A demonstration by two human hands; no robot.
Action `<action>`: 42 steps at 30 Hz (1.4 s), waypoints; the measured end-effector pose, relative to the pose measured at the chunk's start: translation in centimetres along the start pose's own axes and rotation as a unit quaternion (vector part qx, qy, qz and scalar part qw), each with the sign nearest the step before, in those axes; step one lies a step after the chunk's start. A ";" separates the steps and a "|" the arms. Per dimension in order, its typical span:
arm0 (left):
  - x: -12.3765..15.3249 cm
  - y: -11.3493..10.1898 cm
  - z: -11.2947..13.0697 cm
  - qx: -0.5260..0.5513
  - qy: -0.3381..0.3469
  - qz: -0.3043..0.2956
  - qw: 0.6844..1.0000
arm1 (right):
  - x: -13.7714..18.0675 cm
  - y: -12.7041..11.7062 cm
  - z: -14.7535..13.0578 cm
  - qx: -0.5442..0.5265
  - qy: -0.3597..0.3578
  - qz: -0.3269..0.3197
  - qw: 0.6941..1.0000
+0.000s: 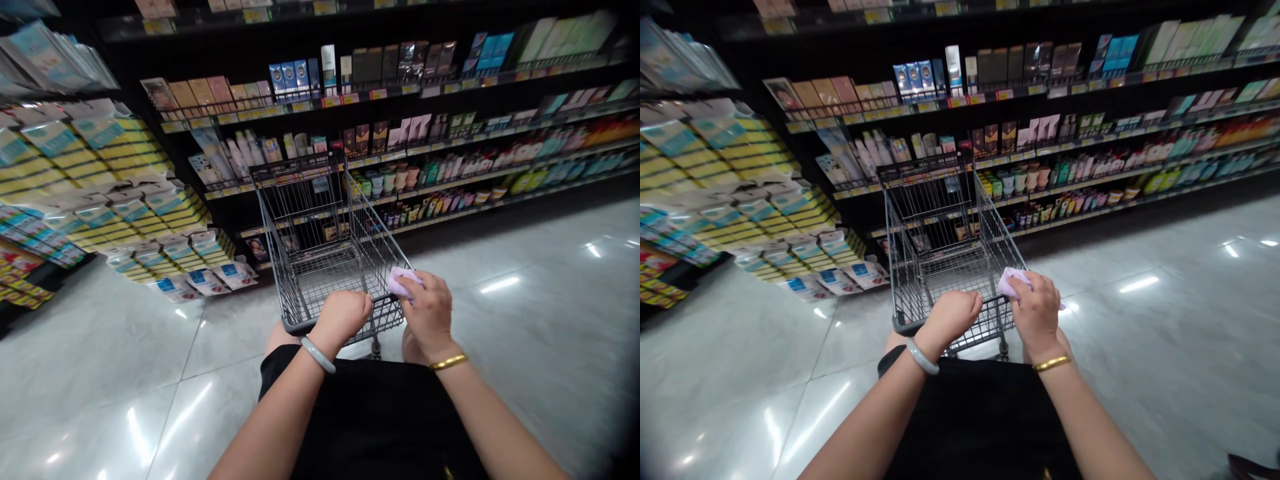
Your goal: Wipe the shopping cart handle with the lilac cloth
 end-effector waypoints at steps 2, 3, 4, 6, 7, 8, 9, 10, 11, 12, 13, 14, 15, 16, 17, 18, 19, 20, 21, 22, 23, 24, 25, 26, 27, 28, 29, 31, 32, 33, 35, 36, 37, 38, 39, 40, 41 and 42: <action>0.0 -0.1 0.1 -0.008 0.007 0.003 1.000 | 0.4 -0.4 -0.9 -0.010 -0.045 -0.022 0.999; 0.0 -0.1 0.2 -0.013 0.013 0.004 1.000 | 0.6 -0.5 -1.3 -0.016 -0.070 -0.031 0.997; 0.0 -0.1 0.2 -0.016 0.017 0.006 1.000 | 0.6 -0.6 -1.4 -0.021 -0.090 -0.039 0.995; 0.0 -0.2 0.3 -0.014 0.019 0.010 1.000 | 0.1 -0.4 -0.9 -0.023 -0.095 -0.048 0.994; 0.1 -0.2 0.3 -0.011 0.016 0.012 1.000 | -0.4 -0.2 -0.4 -0.021 -0.079 -0.049 0.995; 0.1 -0.1 0.3 -0.008 0.013 0.013 1.000 | -1.0 0.0 0.2 -0.017 -0.055 -0.051 0.997; 0.1 -0.1 0.4 -0.006 0.010 0.014 1.000 | -1.6 0.2 0.7 -0.011 -0.030 -0.053 0.998; 0.1 -0.1 0.4 -0.004 0.009 0.014 1.000 | -2.0 0.3 1.0 -0.006 -0.010 -0.056 0.998; 0.1 -0.1 0.4 -0.003 0.008 0.013 1.000 | -2.2 0.2 0.9 -0.002 0.001 -0.060 0.998; 0.2 -0.1 0.4 -0.004 0.008 0.013 1.000 | -2.1 0.1 0.6 -0.003 0.001 -0.066 0.998; 0.2 -0.1 0.5 -0.005 0.009 0.012 1.000 | -1.8 -0.1 0.0 -0.009 -0.008 -0.072 0.997; 0.2 -0.1 0.5 -0.006 0.013 0.011 1.000 | -1.3 -0.3 -0.5 -0.017 -0.024 -0.076 0.997; 0.2 -0.1 0.5 -0.008 0.017 0.010 1.000 | -0.8 -0.6 -1.1 -0.027 -0.043 -0.079 0.996; 0.2 -0.1 0.5 -0.010 0.022 0.010 1.000 | -0.3 -0.7 -1.4 -0.037 -0.063 -0.078 0.994; 0.2 -0.1 0.6 -0.011 0.025 0.012 1.000 | 0.1 -0.7 -1.4 -0.045 -0.076 -0.073 0.993; 0.2 -0.2 0.6 -0.011 0.027 0.014 0.999 | 0.3 -0.6 -1.1 -0.049 -0.078 -0.064 0.994; 0.2 -0.2 0.6 -0.011 0.027 0.017 0.999 | 0.3 -0.4 -0.5 -0.050 -0.068 -0.051 0.995; 0.2 -0.2 0.6 -0.010 0.026 0.019 0.999 | 0.2 -0.2 0.2 -0.047 -0.046 -0.036 0.997; 0.2 -0.2 0.6 -0.010 0.025 0.020 0.999 | 0.1 0.1 0.8 -0.042 -0.019 -0.020 0.999; 0.2 -0.2 0.6 -0.010 0.024 0.020 0.999 | 0.1 0.3 1.2 -0.036 0.006 -0.006 0.999; 0.1 -0.2 0.6 -0.010 0.022 0.019 1.000 | 0.1 0.4 1.3 -0.033 0.020 0.003 0.999; 0.1 -0.2 0.6 -0.011 0.020 0.017 1.000 | 0.3 0.4 1.1 -0.032 0.020 0.005 0.999; 0.1 -0.2 0.6 -0.011 0.020 0.013 1.000 | 0.7 0.4 0.5 -0.037 0.007 0.003 0.999; 0.1 -0.2 0.6 -0.010 0.021 0.008 1.000 | 1.2 0.2 -0.3 -0.045 -0.014 -0.001 0.999; 0.1 -0.2 0.6 -0.010 0.024 0.005 1.000 | 1.7 0.1 -1.1 -0.054 -0.036 -0.007 0.998; 0.1 -0.1 0.5 -0.009 0.028 0.003 1.000 | 2.2 -0.1 -1.8 -0.064 -0.054 -0.009 0.996; 0.1 -0.1 0.5 -0.008 0.033 0.002 0.999 | 2.6 -0.2 -2.2 -0.072 -0.065 -0.011 0.995; 0.2 -0.1 0.5 -0.009 0.036 0.004 0.999 | 2.8 -0.2 -2.3 -0.077 -0.067 -0.010 0.995; 0.2 -0.1 0.5 -0.009 0.033 0.007 0.999 | 2.6 -0.2 -2.0 -0.073 -0.058 -0.007 0.996; 0.1 0.0 0.5 -0.010 0.029 0.009 0.999 | 2.3 -0.1 -1.6 -0.067 -0.042 -0.003 0.997; 0.1 0.0 0.5 -0.010 0.018 0.013 1.000 | 1.6 0.0 -1.0 -0.052 -0.008 0.006 0.999; 0.0 -0.1 0.6 -0.010 0.016 0.014 1.000 | 1.3 0.0 -1.1 -0.050 0.001 0.007 0.999; 0.0 -0.1 0.6 -0.009 0.015 0.010 1.000 | 1.2 0.0 -1.3 -0.051 0.000 0.002 0.999; 0.0 -0.1 0.7 -0.007 0.013 0.003 1.000 | 1.1 -0.1 -1.7 -0.056 -0.011 -0.007 0.998; 0.1 -0.2 0.7 -0.006 0.009 -0.002 1.000 | 1.2 -0.1 -2.2 -0.063 -0.025 -0.018 0.998; 0.2 -0.3 0.6 -0.006 0.001 -0.004 1.000 | 1.2 -0.2 -2.5 -0.070 -0.040 -0.027 0.996; 0.5 -0.4 0.5 -0.008 -0.010 -0.001 1.000 | 1.3 -0.3 -2.7 -0.076 -0.052 -0.036 0.995; 0.9 -0.6 0.2 -0.013 -0.022 0.006 1.000 | 1.3 -0.3 -2.7 -0.079 -0.059 -0.042 0.994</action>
Point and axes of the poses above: each hand's wrist, its own x-axis away from the middle knuckle, its own y-axis out of the palm, z = x × y, the point moved 3 cm from there along -x, towards the middle knuckle, and after that the axes turned 13 degrees about x, right-handed, at the moved point
